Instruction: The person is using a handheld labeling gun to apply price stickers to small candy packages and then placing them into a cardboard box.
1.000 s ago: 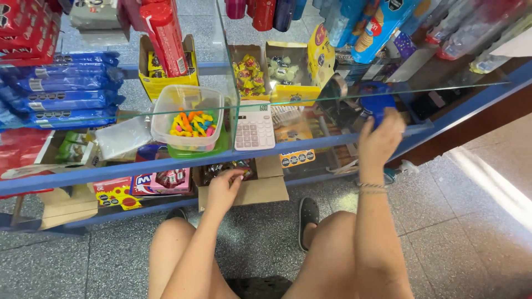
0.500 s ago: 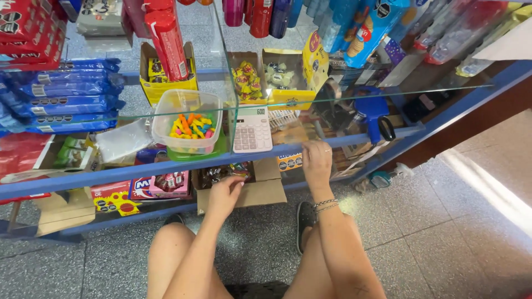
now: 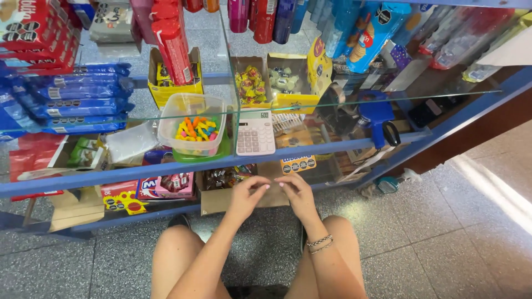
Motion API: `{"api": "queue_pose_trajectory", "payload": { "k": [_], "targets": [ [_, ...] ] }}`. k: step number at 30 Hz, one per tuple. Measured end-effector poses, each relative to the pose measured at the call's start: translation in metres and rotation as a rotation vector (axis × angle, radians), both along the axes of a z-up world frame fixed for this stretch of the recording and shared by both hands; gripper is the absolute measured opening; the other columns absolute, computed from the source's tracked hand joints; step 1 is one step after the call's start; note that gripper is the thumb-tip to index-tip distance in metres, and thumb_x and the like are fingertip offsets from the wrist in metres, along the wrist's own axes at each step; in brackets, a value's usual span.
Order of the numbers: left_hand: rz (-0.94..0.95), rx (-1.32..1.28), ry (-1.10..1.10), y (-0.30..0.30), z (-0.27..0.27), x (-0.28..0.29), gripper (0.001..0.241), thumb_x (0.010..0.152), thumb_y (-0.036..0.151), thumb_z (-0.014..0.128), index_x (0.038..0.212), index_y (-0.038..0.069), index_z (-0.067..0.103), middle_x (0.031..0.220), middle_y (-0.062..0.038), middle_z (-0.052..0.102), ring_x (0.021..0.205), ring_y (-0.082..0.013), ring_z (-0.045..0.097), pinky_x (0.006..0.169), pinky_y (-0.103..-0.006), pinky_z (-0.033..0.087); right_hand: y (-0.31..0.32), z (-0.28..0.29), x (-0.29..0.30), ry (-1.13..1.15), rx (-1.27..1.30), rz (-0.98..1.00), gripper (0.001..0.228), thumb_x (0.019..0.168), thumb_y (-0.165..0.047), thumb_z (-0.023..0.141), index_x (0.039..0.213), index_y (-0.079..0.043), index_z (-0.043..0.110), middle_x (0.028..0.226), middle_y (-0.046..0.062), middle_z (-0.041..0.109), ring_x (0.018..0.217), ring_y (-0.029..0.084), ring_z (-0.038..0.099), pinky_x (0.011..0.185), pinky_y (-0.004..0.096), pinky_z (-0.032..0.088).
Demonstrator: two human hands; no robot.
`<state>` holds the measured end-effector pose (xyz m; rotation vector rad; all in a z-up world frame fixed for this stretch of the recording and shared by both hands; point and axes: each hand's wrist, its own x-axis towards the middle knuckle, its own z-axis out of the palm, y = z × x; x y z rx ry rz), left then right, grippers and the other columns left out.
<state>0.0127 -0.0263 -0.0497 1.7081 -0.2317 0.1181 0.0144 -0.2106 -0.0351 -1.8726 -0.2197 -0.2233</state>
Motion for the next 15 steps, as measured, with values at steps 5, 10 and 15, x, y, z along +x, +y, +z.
{"api": "queue_pose_trajectory", "payload": {
  "k": [5, 10, 15],
  "targets": [
    [0.192, -0.260, 0.174, 0.012, -0.015, 0.009, 0.012, 0.089, 0.012, 0.075, 0.097, 0.015, 0.084, 0.077, -0.005, 0.078, 0.077, -0.0088, 0.064, 0.076, -0.0287, 0.056, 0.012, -0.008, 0.000, 0.311, 0.411, 0.103, 0.043, 0.091, -0.004, 0.071, 0.133, -0.002, 0.064, 0.106, 0.014, 0.071, 0.093, 0.017, 0.066, 0.082, 0.032, 0.058],
    [0.169, -0.241, 0.194, 0.014, -0.009, 0.021, 0.018, 0.091, 0.009, 0.071, 0.102, 0.015, 0.083, 0.082, -0.007, 0.080, 0.080, -0.0083, 0.068, 0.075, -0.0269, 0.057, 0.007, -0.031, 0.017, 0.315, 0.355, 0.073, 0.018, 0.091, 0.000, 0.070, 0.108, 0.001, 0.076, 0.082, 0.014, 0.072, 0.074, 0.016, 0.069, 0.069, 0.029, 0.060],
    [0.099, -0.239, 0.224, 0.009, -0.015, 0.027, 0.023, 0.092, 0.004, 0.068, 0.108, 0.013, 0.082, 0.092, -0.011, 0.081, 0.086, -0.0125, 0.072, 0.077, -0.0296, 0.060, 0.001, -0.027, 0.024, 0.313, 0.348, -0.003, 0.014, 0.094, 0.001, 0.067, 0.103, 0.000, 0.078, 0.080, 0.014, 0.072, 0.072, 0.018, 0.069, 0.065, 0.030, 0.059]
  ]
}}
